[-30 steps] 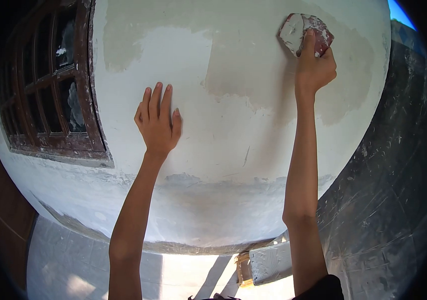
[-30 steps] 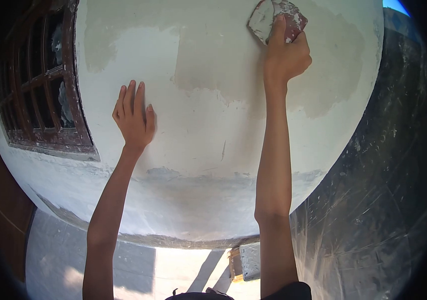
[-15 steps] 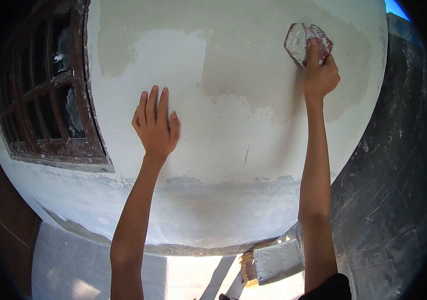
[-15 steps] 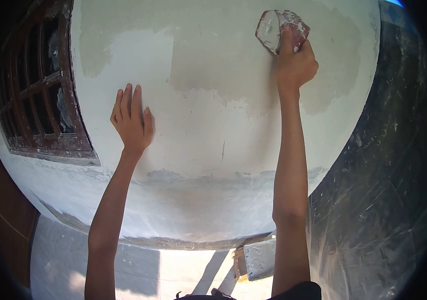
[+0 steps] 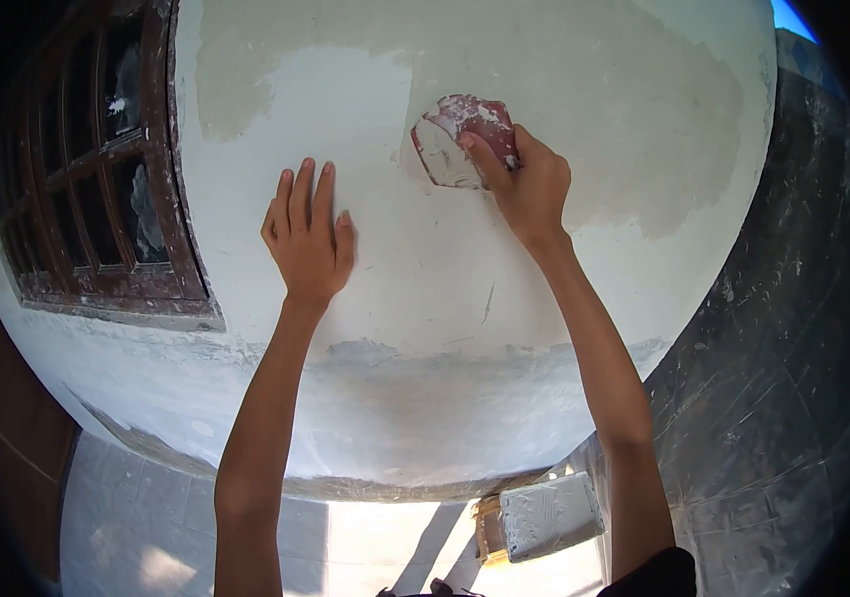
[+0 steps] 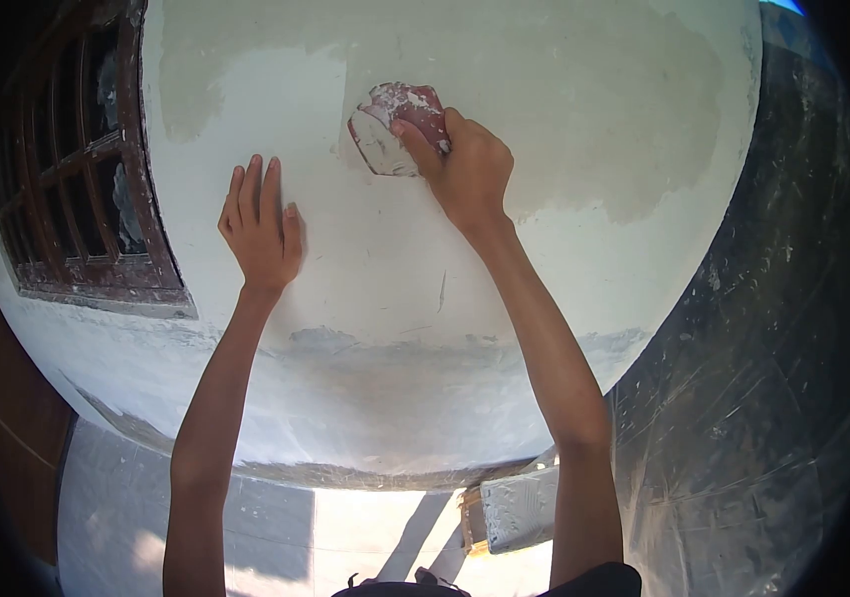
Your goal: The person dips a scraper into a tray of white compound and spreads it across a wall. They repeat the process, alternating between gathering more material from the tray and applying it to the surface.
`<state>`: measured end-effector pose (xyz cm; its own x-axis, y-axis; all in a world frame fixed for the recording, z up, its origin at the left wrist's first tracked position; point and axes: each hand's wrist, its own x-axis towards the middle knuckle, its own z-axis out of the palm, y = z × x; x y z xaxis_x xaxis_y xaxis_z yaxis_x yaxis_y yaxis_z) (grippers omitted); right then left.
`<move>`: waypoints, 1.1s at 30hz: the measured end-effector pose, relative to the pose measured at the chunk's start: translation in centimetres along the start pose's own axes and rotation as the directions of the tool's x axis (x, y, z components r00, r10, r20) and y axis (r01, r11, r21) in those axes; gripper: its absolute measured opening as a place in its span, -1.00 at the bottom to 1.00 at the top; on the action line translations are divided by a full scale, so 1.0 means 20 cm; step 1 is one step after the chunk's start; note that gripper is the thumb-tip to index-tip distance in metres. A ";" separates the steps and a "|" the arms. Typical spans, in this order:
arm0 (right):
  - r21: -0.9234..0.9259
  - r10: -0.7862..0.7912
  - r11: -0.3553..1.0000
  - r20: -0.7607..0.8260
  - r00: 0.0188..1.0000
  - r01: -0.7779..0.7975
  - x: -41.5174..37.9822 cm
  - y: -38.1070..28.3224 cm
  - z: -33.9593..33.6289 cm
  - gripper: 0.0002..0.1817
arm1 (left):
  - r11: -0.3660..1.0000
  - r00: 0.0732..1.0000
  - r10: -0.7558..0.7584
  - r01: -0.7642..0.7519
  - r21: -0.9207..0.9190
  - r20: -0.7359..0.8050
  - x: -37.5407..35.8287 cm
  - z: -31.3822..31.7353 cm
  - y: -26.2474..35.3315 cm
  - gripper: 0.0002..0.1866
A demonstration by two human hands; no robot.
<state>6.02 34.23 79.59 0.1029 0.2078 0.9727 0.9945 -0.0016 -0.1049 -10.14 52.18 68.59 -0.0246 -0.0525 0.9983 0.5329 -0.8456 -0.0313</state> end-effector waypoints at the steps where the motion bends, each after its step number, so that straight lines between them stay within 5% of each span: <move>1: -0.017 0.036 0.999 -0.027 0.999 -0.037 0.02 0.01 -0.04 -0.49 | 1.000 1.000 -0.008 0.008 0.000 0.000 0.00 0.00 0.00 -0.45; 7: -0.090 0.173 0.974 -0.291 0.941 -0.207 0.09 0.24 -0.27 -0.50 | 1.000 1.000 -0.008 0.008 0.009 0.002 0.00 0.00 0.00 -0.44; 9: 0.206 0.404 0.915 -0.456 0.793 -0.347 0.06 0.29 -0.32 -0.53 | 1.000 1.000 0.003 -0.003 0.008 0.006 0.00 -0.01 0.00 -0.43; 12: 0.271 0.388 0.921 -0.570 0.725 -0.279 0.02 0.26 -0.32 -0.58 | 1.000 1.000 0.015 -0.015 0.007 -0.001 0.00 0.00 0.00 -0.42; 14: 0.315 0.412 0.908 -0.561 0.718 -0.276 0.03 0.13 -0.30 -0.64 | 1.000 1.000 0.022 -0.022 0.011 -0.010 0.00 0.01 0.00 -0.42; 16: 0.524 0.393 0.845 -0.482 0.783 -0.102 0.04 -0.01 -0.23 -0.69 | 1.000 1.000 0.014 -0.014 0.010 0.002 -0.01 0.00 0.00 -0.43; 18: 0.541 0.353 0.828 -0.302 0.886 -0.146 0.05 -0.08 -0.13 -0.69 | 1.000 1.000 0.012 -0.012 0.001 -0.001 0.00 0.00 0.00 -0.43; 20: 0.457 0.225 0.887 -0.291 0.930 -0.071 0.08 -0.13 0.00 -0.63 | 1.000 1.000 0.006 -0.006 -0.001 -0.010 0.00 0.00 0.00 -0.44; 23: 0.191 0.201 0.969 -0.245 0.949 -0.156 0.10 -0.12 0.08 -0.57 | 1.000 1.000 0.010 -0.010 0.001 -0.016 0.00 0.00 -0.01 -0.43; 26: 0.112 0.210 0.977 -0.310 0.927 -0.184 0.07 -0.03 -0.01 -0.53 | 1.000 1.000 0.010 -0.010 0.004 -0.014 0.00 0.00 0.00 -0.43; 33: 0.153 0.379 0.924 -0.497 0.781 -0.351 0.04 0.26 -0.45 -0.60 | 1.000 1.000 0.003 -0.003 0.002 -0.003 0.00 0.00 0.00 -0.43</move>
<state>11.49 25.68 81.69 0.4670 -0.3248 0.8224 0.8796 0.0751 -0.4698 -10.14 52.21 68.55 -0.0252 -0.0566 0.9981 0.5348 -0.8443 -0.0344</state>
